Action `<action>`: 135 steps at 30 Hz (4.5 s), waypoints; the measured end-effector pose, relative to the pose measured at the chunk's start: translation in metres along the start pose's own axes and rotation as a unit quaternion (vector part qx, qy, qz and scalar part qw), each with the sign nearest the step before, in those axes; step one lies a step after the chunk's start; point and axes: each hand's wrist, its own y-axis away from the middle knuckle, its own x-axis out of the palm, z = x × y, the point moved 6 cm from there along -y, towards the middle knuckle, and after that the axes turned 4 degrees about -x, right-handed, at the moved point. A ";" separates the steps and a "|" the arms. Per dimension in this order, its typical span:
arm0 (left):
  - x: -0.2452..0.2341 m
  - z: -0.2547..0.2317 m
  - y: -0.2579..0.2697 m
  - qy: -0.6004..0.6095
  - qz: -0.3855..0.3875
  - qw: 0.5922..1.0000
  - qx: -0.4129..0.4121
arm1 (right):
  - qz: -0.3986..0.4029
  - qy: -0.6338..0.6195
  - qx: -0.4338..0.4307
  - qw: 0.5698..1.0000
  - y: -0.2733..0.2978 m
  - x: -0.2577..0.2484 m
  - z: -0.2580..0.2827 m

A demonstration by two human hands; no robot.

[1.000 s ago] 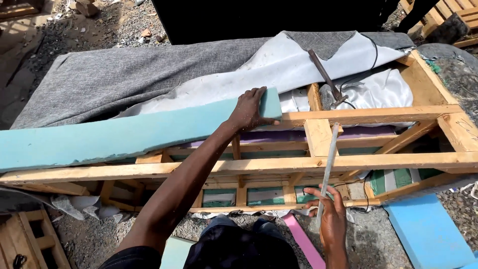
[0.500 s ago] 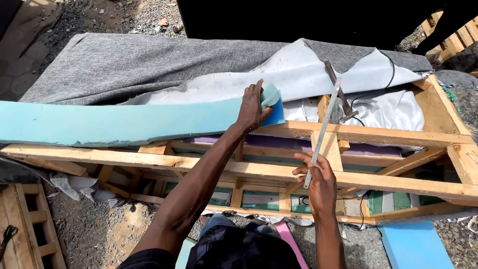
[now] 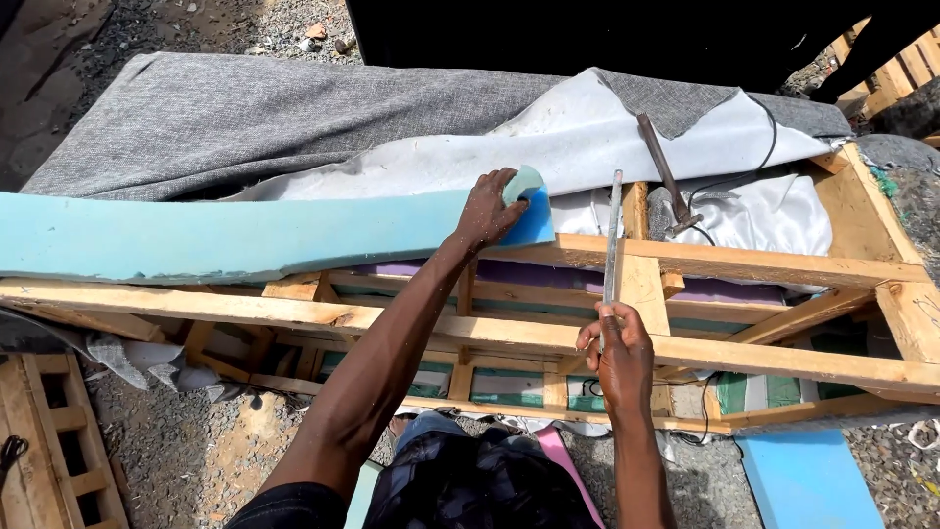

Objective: Cutting foam padding and attaching it to a wooden furniture frame

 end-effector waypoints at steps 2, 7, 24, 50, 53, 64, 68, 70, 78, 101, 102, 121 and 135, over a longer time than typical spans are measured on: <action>-0.016 -0.002 0.003 0.094 -0.012 0.995 -0.030 | 0.002 0.054 -0.013 0.998 -0.015 0.003 -0.010; -0.042 -0.028 0.021 0.180 -0.010 0.979 -0.097 | 0.071 0.101 -0.018 0.992 -0.051 0.046 -0.034; -0.069 -0.034 0.040 0.346 -0.053 0.935 -0.064 | 0.181 0.152 0.046 0.971 -0.029 0.117 -0.022; -0.084 -0.021 0.046 0.570 -0.151 0.770 -0.244 | 0.162 0.121 0.032 0.979 0.041 0.152 -0.030; -0.086 -0.026 0.044 0.274 -0.099 0.941 -0.174 | 0.162 0.109 0.014 0.981 0.027 0.147 -0.063; -0.070 -0.028 0.084 -0.345 -0.042 0.938 0.015 | 0.161 0.116 0.028 0.980 0.046 0.142 -0.006; -0.083 -0.016 0.077 -0.205 -0.030 0.977 0.055 | 0.139 0.129 0.007 0.982 0.034 0.142 -0.007; -0.104 -0.052 0.085 -0.193 -0.043 0.976 0.095 | 0.140 0.110 -0.001 0.984 0.049 0.142 0.017; -0.057 -0.153 0.160 -0.163 0.026 0.970 0.176 | 0.047 0.070 0.034 0.996 0.151 0.078 0.023; -0.021 -0.125 0.168 0.143 0.123 0.966 0.175 | -0.188 0.112 0.020 0.976 0.184 0.145 -0.011; -0.025 -0.125 0.169 0.145 0.134 0.963 0.181 | -0.200 0.108 0.024 0.974 0.164 0.137 -0.023; -0.047 -0.125 0.166 0.220 0.109 0.961 0.125 | -0.186 0.147 -0.020 0.971 0.116 0.143 -0.034; -0.059 -0.151 0.148 0.266 0.213 0.938 0.059 | -0.189 0.149 -0.014 0.971 0.118 0.133 -0.033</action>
